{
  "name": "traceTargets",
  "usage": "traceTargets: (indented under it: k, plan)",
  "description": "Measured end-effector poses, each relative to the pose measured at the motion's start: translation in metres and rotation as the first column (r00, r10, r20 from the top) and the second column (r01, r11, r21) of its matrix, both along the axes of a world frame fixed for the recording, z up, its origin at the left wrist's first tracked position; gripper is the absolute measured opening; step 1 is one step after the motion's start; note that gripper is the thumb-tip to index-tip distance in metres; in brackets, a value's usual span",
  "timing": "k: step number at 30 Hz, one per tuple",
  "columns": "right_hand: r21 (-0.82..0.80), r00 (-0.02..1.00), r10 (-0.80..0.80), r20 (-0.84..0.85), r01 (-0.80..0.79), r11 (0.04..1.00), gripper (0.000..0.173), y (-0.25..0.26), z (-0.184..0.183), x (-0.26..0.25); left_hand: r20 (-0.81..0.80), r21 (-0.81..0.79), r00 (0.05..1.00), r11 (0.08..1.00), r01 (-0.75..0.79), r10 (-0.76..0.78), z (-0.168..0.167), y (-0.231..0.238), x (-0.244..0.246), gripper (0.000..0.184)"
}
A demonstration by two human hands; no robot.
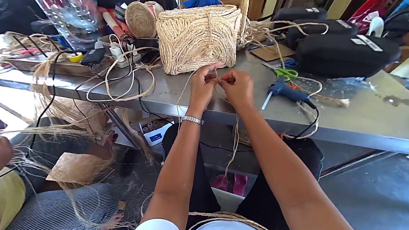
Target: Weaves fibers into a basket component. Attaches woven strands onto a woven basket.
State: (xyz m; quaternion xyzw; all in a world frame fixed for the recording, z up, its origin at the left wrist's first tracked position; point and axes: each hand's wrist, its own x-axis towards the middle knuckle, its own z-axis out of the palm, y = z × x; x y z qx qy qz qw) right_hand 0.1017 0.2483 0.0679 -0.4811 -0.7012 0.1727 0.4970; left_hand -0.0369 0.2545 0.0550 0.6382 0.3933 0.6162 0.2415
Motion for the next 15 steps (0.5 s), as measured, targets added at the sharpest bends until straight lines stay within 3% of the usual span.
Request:
traceTargets:
  k: [15]
  plan:
    - [-0.017, 0.998, 0.054, 0.008, -0.054, 0.998, 0.021, 0.0036, -0.0007, 0.0018, -0.048, -0.024, 0.994, 0.995, -0.099, 0.098, 0.0019, -0.0032, 0.0015, 0.039]
